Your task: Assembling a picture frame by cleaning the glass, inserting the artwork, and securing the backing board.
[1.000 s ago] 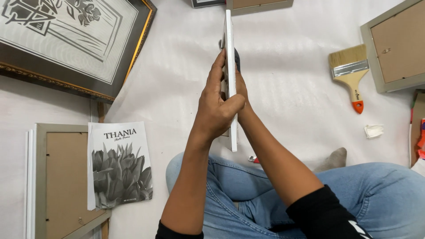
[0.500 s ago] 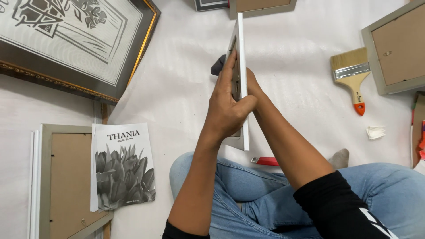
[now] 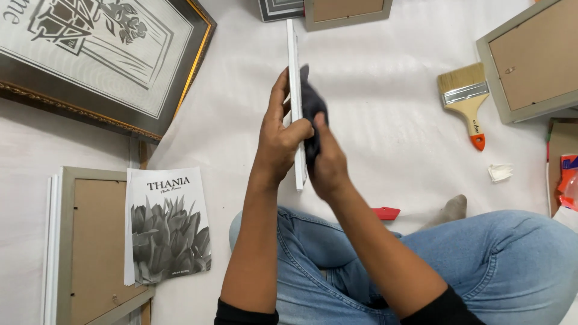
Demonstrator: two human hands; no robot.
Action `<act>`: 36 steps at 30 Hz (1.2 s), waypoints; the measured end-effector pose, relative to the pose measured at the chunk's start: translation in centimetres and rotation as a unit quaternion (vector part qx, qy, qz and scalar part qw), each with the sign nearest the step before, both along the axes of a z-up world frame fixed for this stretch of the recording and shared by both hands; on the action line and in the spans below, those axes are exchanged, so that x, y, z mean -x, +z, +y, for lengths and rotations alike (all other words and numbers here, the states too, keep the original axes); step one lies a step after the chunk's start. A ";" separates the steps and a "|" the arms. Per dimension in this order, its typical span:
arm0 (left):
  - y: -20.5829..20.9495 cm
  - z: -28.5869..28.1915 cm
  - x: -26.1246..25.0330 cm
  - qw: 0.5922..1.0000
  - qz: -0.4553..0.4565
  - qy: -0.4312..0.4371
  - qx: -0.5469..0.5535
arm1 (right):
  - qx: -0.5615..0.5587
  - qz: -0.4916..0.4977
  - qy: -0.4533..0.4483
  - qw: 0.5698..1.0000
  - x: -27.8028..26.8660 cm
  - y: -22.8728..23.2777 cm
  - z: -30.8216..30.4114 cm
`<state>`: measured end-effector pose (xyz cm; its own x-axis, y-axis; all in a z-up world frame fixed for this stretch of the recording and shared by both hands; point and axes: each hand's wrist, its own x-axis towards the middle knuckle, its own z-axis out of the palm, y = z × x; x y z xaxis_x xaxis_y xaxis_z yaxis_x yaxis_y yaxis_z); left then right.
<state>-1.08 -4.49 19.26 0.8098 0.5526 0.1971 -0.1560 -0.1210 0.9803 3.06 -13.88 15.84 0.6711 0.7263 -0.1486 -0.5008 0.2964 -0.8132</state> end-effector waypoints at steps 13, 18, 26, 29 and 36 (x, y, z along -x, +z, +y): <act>-0.1 1.4 1.5 0.999 0.003 0.007 0.037 | 0.340 0.018 0.106 0.934 -0.8 -10.5 2.4; -0.3 0.8 0.7 1.000 -0.007 0.006 -0.008 | 0.260 0.021 -0.007 0.965 -5.6 -6.4 7.2; 0.0 1.4 1.4 0.999 -0.004 -0.006 0.045 | -0.003 -0.042 -0.029 0.999 -1.6 1.9 4.3; 0.4 1.6 1.8 0.999 0.003 0.001 0.036 | -0.088 -0.069 0.012 0.994 0.5 -0.7 2.4; 0.5 2.0 2.2 0.996 0.020 -0.006 0.086 | 0.327 0.005 0.078 0.942 2.7 -12.3 -0.4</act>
<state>-3.29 -2.53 19.79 0.8215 0.5661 0.0680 -0.1165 0.0499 0.9919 0.33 -14.26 3.56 0.5593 0.5671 -0.6046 -0.5055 -0.3448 -0.7909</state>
